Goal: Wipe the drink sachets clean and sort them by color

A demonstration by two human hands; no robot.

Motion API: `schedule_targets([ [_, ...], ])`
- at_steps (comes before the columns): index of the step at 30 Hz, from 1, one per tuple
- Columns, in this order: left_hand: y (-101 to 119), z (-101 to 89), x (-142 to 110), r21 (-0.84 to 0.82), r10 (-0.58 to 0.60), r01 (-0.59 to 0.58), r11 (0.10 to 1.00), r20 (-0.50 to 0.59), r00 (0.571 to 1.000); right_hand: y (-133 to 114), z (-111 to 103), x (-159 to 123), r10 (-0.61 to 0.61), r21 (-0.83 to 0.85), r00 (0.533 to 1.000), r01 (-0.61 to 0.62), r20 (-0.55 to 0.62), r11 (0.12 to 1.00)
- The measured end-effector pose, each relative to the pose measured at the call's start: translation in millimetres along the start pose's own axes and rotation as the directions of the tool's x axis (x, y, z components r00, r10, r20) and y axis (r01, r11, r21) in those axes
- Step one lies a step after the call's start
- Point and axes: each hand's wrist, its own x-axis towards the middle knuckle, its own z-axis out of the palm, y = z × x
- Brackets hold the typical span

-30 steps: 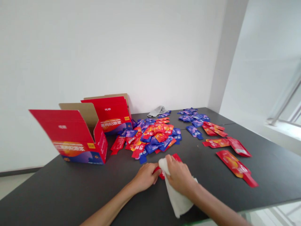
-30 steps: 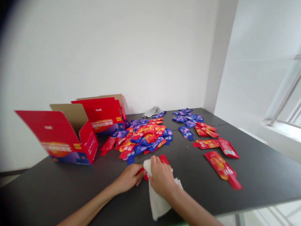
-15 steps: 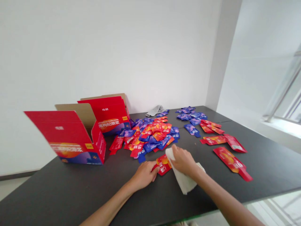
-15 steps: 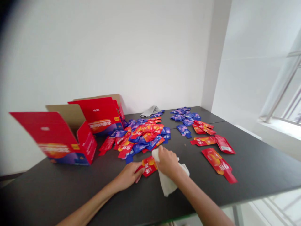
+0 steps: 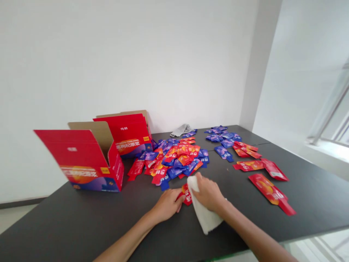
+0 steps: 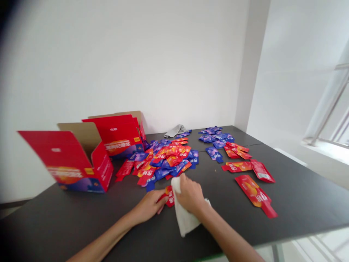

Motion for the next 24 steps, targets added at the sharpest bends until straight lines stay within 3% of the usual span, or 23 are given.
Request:
schedule_targets([
  [2, -0.1, 0.1, 0.2, -0.001, -0.008, 0.008, 1.0, 0.001, 1.0, 0.8, -1.0, 2.7, 0.118, -0.009, 0.993, -0.118, -0.019, 0.993],
  [3, -0.1, 0.1, 0.2, -0.002, -0.009, 0.009, 1.0, 0.005, 1.0, 0.4, -1.2, 3.0, 0.108, -0.014, 0.994, -0.108, -0.018, 0.994],
  [7, 0.6, -0.2, -0.3, -0.009, -0.007, 0.007, 1.0, 0.015, 1.0, -3.5, 0.7, -0.8, -0.114, -0.015, 0.993, 0.114, 0.021, 0.993],
  [12, 1.3, -0.3, -0.6, -0.009, -0.006, 0.006, 1.0, -0.001, 1.0, -3.1, -3.1, 0.2, 0.084, -0.081, 0.996, -0.084, 0.0, 0.993],
  [16, 1.4, -0.2, -0.9, -0.003, 0.003, -0.003, 1.0, 0.003, 1.0, -5.1, -2.2, -2.4, -0.107, -0.054, 0.993, 0.11, 0.054, 0.993],
  [21, 2.9, -0.6, -1.3, 0.009, -0.006, 0.006, 1.0, -0.008, 1.0, 2.9, -6.6, 3.2, 0.11, -0.111, 0.994, -0.108, 0.007, 0.988],
  [24, 2.7, -0.8, -1.5, 0.015, -0.003, 0.003, 1.0, 0.006, 1.0, 0.2, -2.9, -0.8, -0.047, -0.091, 0.998, 0.05, 0.043, 0.995],
])
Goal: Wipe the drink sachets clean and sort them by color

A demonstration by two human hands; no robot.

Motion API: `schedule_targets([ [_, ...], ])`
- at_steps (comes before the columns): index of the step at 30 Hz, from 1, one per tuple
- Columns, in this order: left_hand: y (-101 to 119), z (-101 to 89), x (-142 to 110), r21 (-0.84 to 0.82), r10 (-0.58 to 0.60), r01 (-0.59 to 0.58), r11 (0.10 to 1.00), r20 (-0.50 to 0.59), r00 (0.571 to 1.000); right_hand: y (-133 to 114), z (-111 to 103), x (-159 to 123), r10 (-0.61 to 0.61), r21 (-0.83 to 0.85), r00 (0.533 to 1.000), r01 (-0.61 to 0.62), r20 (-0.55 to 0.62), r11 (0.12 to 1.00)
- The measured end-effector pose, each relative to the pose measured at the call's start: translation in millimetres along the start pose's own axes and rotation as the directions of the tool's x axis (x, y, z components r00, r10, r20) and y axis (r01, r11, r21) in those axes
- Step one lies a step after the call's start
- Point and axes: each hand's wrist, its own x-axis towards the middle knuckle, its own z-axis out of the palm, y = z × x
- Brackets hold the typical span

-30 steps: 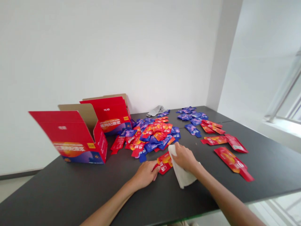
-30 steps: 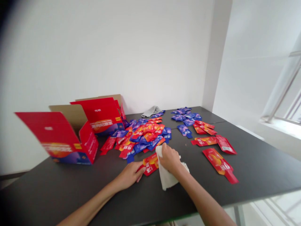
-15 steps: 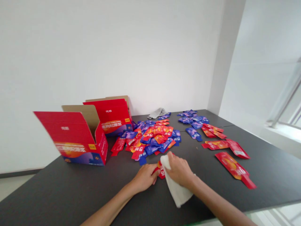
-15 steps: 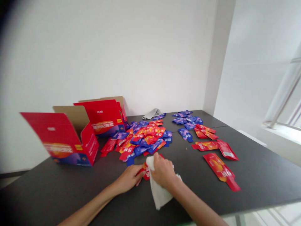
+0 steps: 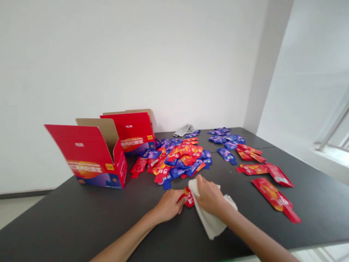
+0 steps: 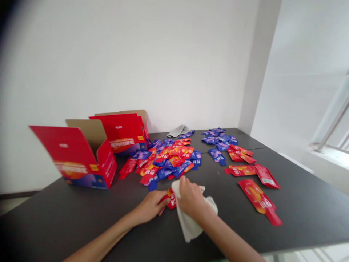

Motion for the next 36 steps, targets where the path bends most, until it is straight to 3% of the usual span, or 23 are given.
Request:
schedule_targets([
  [2, -0.7, 0.5, 0.3, 0.005, 0.002, -0.002, 1.0, 0.004, 1.0, -2.6, 2.5, -3.0, -0.075, 0.01, 0.997, 0.075, -0.009, 0.997],
  [6, -1.6, 1.4, 1.0, 0.018, -0.002, 0.002, 1.0, -0.001, 1.0, -0.5, -0.1, -2.7, 0.151, -0.012, 0.987, -0.152, -0.049, 0.988],
  [7, -1.6, 1.3, 1.0, 0.022, -0.001, 0.001, 1.0, 0.001, 1.0, -0.5, -0.9, -3.1, 0.156, -0.019, 0.987, -0.157, -0.041, 0.987],
  [11, -0.8, 0.3, 1.4, 0.035, 0.004, -0.005, 0.999, 0.015, 1.0, -4.4, 0.0, -8.1, -0.097, 0.002, 0.995, 0.097, 0.026, 0.995],
  [12, -0.7, 0.1, 1.6, 0.038, 0.002, -0.003, 0.999, 0.015, 1.0, -4.1, 0.0, -8.1, -0.096, 0.007, 0.995, 0.096, 0.028, 0.995],
  [16, -0.5, -0.1, 2.0, 0.047, -0.004, 0.003, 0.999, 0.015, 1.0, 2.2, -3.0, -2.0, 0.14, -0.036, 0.99, -0.14, -0.007, 0.989],
  [21, -0.3, -0.1, 1.8, 0.054, 0.005, -0.007, 0.999, 0.029, 1.0, -1.8, -1.0, -1.2, -0.075, -0.014, 0.997, 0.076, 0.033, 0.997],
  [25, 0.7, -0.7, 1.8, 0.065, -0.001, -0.001, 0.998, 0.021, 1.0, -2.6, -2.1, 0.7, 0.114, -0.045, 0.993, -0.114, 0.002, 0.993],
  [30, 1.8, -2.5, 1.1, 0.072, 0.016, -0.019, 0.997, 0.038, 0.999, -4.1, 2.1, -3.6, -0.085, -0.039, 0.996, 0.086, 0.018, 0.996],
  [34, 3.2, -2.7, 1.5, 0.072, 0.012, -0.014, 0.997, 0.024, 1.0, -0.7, 2.6, -0.8, 0.116, -0.085, 0.993, -0.116, -0.009, 0.99],
  [36, 4.3, -3.0, 1.2, 0.073, 0.012, -0.014, 0.997, 0.026, 1.0, -1.6, 3.4, -1.7, 0.065, -0.089, 0.998, -0.064, 0.002, 0.994],
])
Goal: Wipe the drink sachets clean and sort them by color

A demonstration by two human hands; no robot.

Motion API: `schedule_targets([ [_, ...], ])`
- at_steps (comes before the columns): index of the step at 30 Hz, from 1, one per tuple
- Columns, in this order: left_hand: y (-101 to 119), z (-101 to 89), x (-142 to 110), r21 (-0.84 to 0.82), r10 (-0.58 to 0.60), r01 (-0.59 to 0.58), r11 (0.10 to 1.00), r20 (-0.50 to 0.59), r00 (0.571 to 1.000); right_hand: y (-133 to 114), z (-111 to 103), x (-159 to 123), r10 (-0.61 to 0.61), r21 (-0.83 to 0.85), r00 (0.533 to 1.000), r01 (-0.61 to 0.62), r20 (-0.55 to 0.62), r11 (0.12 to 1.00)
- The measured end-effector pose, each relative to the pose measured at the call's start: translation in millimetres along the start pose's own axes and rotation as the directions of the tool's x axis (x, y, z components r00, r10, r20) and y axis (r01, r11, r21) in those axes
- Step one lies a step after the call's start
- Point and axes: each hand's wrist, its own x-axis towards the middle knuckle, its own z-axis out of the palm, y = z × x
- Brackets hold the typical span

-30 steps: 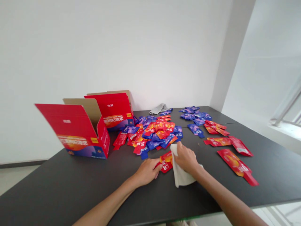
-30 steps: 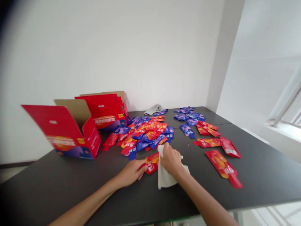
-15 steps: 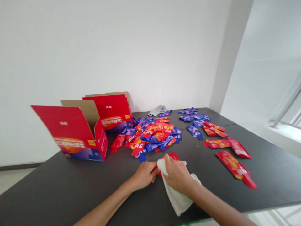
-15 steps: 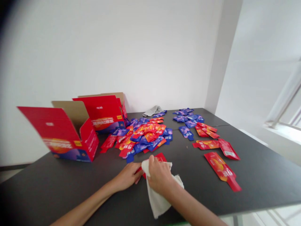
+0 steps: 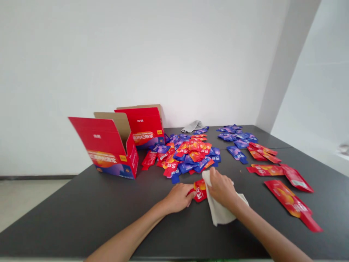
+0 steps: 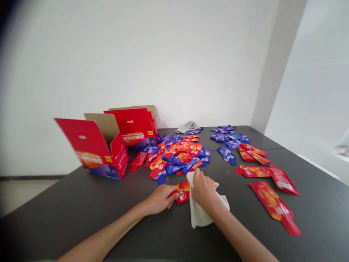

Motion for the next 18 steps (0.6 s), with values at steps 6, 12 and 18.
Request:
schedule_targets([
  [6, 3, -1.7, -2, 0.013, -0.015, 0.015, 1.0, 0.005, 1.0, 4, 8, -3, -0.088, 0.028, 0.996, 0.088, 0.009, 0.996],
  [12, 3, -2.3, -3, 0.023, -0.028, 0.028, 0.999, 0.003, 1.0, 7, 19, -1, -0.183, -0.002, 0.983, 0.183, -0.024, 0.983],
  [18, 5, -2.2, -3, 0.044, -0.024, 0.025, 0.999, -0.013, 1.0, 9, 11, 2, 0.032, -0.057, 0.999, -0.034, -0.03, 0.998],
])
